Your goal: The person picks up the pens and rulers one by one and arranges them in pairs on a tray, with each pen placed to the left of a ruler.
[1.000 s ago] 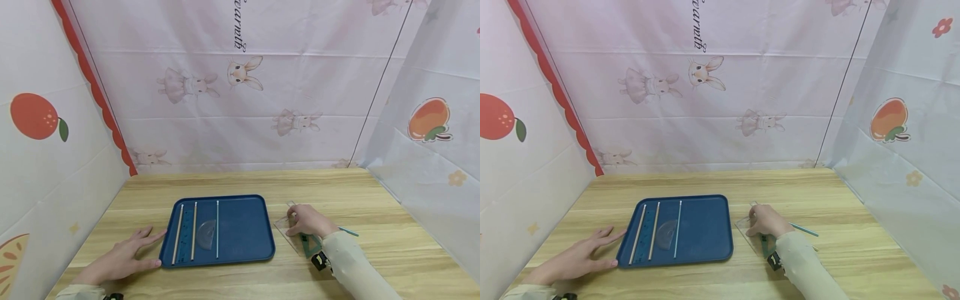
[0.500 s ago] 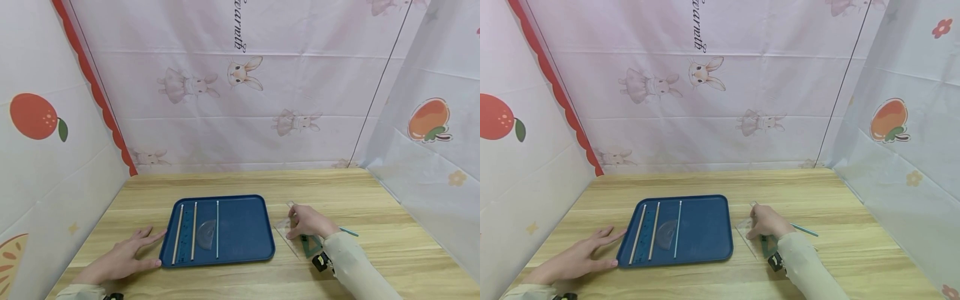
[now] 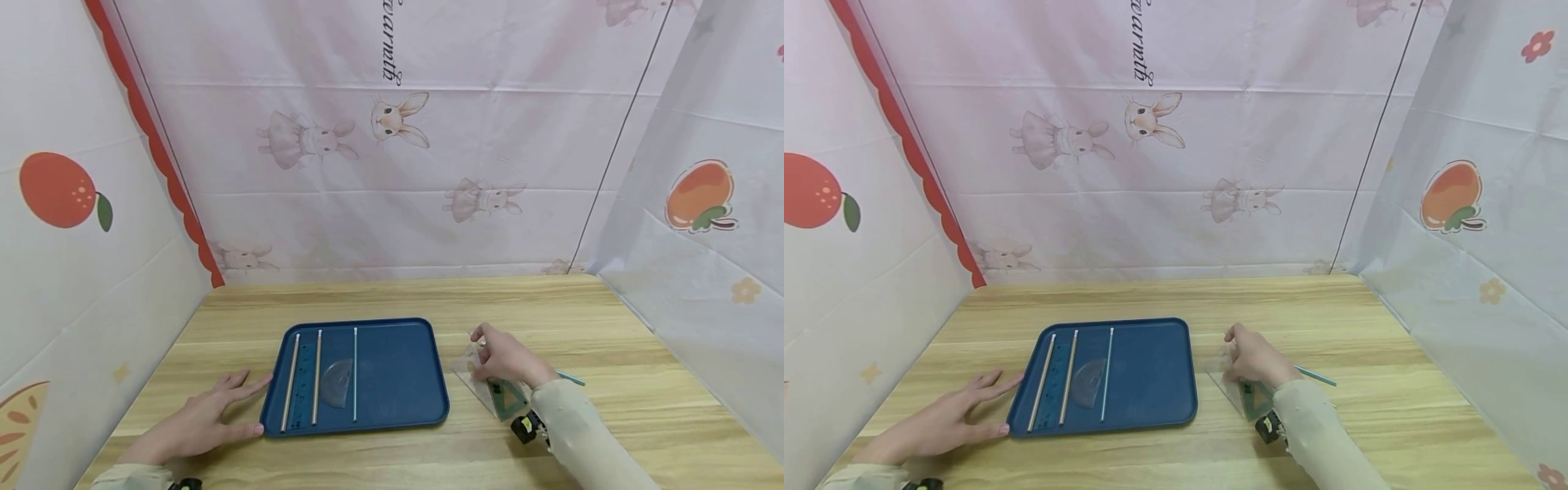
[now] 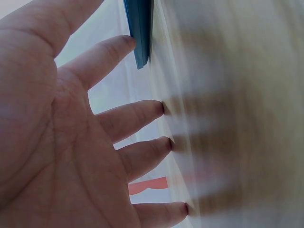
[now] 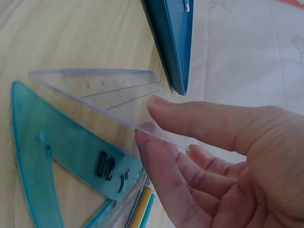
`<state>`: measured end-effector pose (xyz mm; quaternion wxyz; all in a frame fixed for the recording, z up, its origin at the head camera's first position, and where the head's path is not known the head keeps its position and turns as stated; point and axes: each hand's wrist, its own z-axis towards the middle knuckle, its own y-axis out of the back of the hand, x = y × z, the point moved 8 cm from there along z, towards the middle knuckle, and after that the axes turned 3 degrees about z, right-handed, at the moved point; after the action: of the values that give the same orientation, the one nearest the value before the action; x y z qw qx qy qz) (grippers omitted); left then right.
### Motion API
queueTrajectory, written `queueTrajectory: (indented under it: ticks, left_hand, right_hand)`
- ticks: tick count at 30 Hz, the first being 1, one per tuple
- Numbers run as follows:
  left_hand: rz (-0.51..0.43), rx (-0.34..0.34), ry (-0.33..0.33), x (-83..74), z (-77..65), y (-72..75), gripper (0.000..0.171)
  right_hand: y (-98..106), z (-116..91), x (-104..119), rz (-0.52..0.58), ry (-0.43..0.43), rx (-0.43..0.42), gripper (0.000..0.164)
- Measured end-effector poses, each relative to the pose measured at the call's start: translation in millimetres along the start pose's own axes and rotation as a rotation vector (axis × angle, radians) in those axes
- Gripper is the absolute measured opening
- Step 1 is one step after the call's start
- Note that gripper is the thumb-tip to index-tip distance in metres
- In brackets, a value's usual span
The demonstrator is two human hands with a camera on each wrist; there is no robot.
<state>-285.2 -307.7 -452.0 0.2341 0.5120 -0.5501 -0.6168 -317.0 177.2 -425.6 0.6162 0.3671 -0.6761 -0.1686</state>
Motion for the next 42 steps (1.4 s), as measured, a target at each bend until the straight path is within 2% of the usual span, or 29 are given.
queueTrajectory:
  ticks: [6,11,17,20,26,32,42]
  left_hand:
    - [-0.001,-0.003,-0.003,-1.1,0.9,2.6,0.084]
    - [-0.011,0.001,0.003,-1.0,0.0,2.5,0.084]
    - [0.001,-0.007,0.002,-0.1,-3.3,3.7,0.083]
    - [0.000,-0.005,0.012,0.6,-3.4,4.4,0.084]
    - [-0.027,0.019,0.009,-2.2,-1.7,1.6,0.085]
    - [-0.010,-0.006,-0.006,-4.0,-2.8,3.6,0.084]
    - [-0.003,-0.004,-0.010,-5.0,-1.9,3.5,0.085]
  right_hand:
    - [3.9,0.2,-1.2,0.062,0.014,0.009,0.051]
    - [6.9,-0.1,-1.0,0.107,0.015,0.000,0.049]
    - [8.7,4.3,5.9,0.115,0.063,-0.011,0.046]
    - [9.8,6.2,9.5,0.110,0.078,-0.017,0.045]
    - [14.1,5.4,13.9,0.129,0.056,-0.053,0.045]
    - [13.4,8.1,23.4,0.131,0.078,-0.069,0.044]
    - [2.3,22.2,32.0,0.222,0.075,-0.082,0.048]
